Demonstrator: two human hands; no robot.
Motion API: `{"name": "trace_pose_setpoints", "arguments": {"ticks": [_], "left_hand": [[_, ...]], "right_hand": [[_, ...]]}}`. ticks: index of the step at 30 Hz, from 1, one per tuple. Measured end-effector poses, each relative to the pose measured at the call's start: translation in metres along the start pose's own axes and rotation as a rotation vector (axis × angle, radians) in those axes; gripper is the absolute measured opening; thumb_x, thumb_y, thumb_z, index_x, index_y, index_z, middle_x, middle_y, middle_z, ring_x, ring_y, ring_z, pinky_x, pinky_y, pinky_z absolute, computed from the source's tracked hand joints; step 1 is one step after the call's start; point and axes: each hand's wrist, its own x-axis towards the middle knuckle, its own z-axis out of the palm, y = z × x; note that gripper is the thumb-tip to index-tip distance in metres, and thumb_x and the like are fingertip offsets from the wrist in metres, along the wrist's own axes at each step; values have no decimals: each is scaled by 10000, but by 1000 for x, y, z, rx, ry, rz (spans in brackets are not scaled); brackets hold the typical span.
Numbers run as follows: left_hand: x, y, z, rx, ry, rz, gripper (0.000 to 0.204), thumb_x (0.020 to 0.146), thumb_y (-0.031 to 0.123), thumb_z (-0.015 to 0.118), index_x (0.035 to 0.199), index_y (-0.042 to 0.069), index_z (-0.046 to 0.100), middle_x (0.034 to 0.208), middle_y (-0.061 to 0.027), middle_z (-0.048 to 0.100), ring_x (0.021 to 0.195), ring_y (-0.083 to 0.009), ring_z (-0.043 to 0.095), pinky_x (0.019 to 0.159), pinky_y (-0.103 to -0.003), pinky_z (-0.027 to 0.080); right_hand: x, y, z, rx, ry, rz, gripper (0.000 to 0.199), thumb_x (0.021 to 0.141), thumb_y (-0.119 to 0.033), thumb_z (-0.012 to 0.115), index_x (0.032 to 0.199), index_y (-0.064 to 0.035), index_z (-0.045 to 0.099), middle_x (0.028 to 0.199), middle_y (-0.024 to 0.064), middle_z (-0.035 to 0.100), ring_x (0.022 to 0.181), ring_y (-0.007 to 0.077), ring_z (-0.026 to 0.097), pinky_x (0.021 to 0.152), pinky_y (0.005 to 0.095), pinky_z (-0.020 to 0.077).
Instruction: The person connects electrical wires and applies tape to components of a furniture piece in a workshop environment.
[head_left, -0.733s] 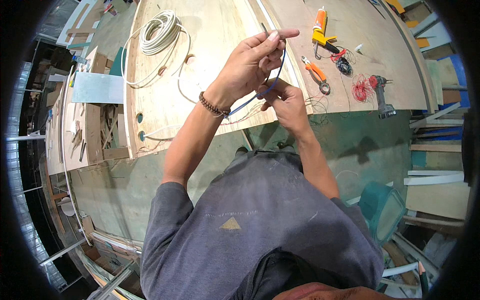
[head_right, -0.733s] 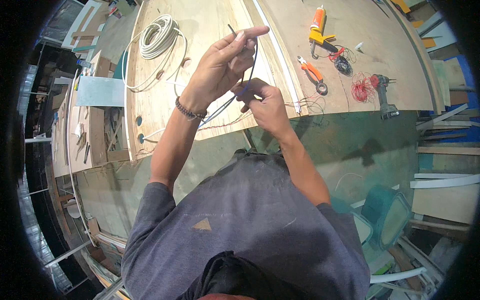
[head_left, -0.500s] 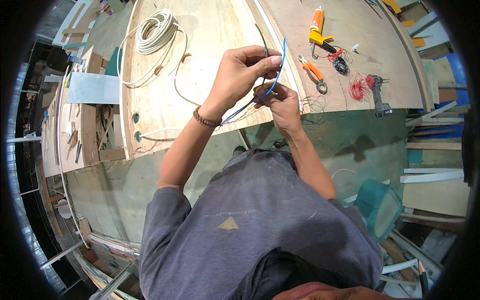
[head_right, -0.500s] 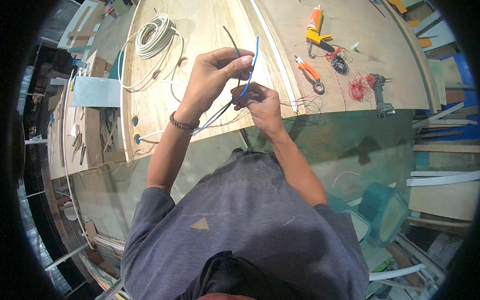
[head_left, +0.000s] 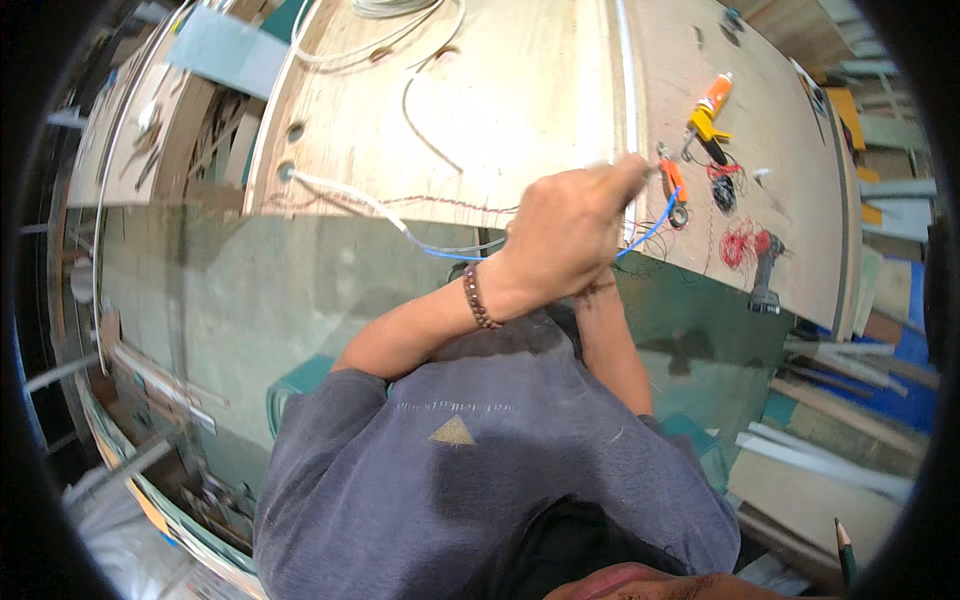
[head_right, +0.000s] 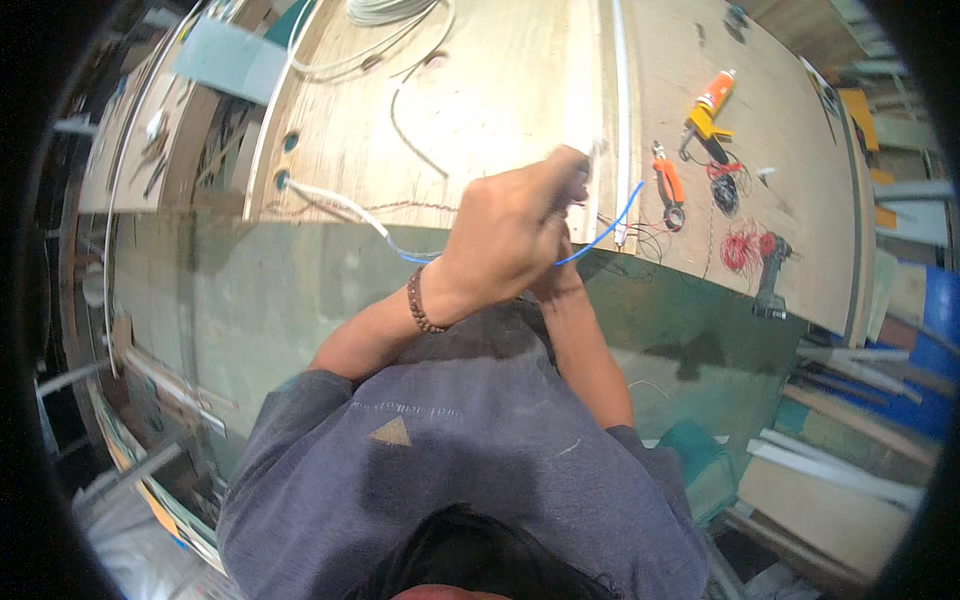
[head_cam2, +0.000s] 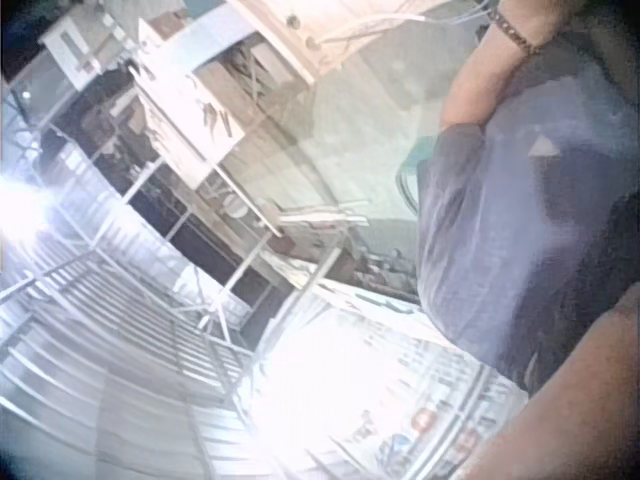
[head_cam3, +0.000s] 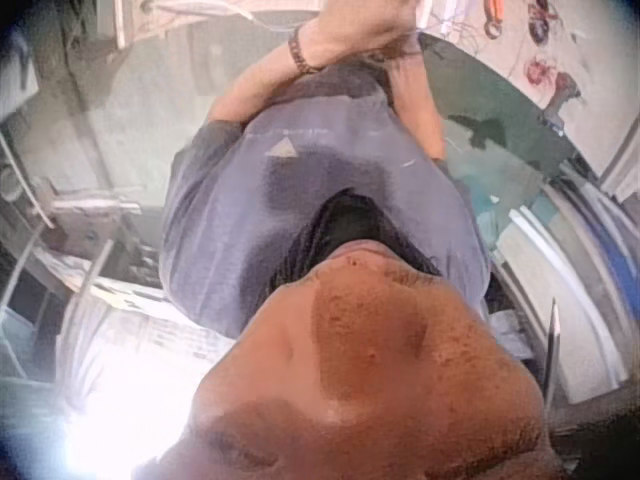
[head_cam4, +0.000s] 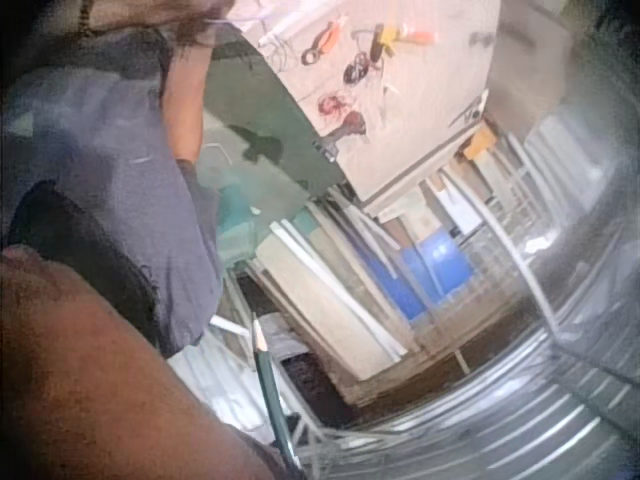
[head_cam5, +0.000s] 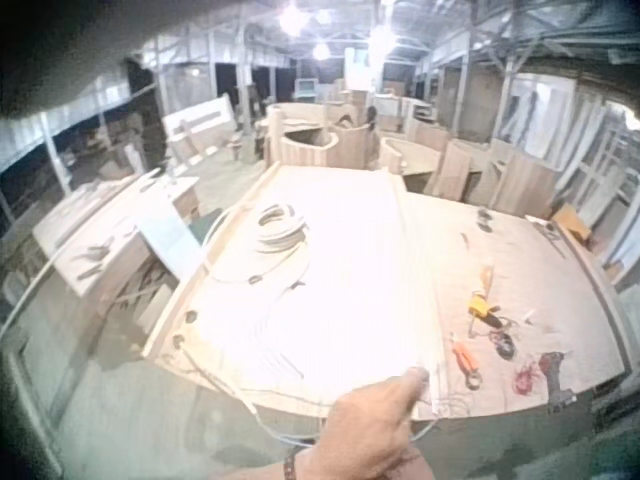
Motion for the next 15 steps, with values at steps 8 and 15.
{"name": "trace_pose_setpoints", "arguments": {"ticks": [8, 15], "left_hand": [[-47, 21, 15, 196, -129, 116, 275, 809, 127, 639, 1075, 85, 585, 660, -96, 595, 598, -301, 630, 573, -402, 479], [-71, 51, -10, -409, -261, 24, 145, 958, 169, 582, 1058, 68, 556, 586, -119, 572, 519, -315, 610, 470, -420, 433]], "right_hand": [[-2, 10, 13, -105, -181, 244, 244, 1026, -291, 584, 937, -66, 549, 787, 20, 549, 681, 145, 599, 689, 347, 590], [35, 31, 16, 28, -77, 293, 231, 1083, -308, 481, 1001, -96, 525, 673, -51, 381, 528, 41, 333, 441, 195, 297]]}}
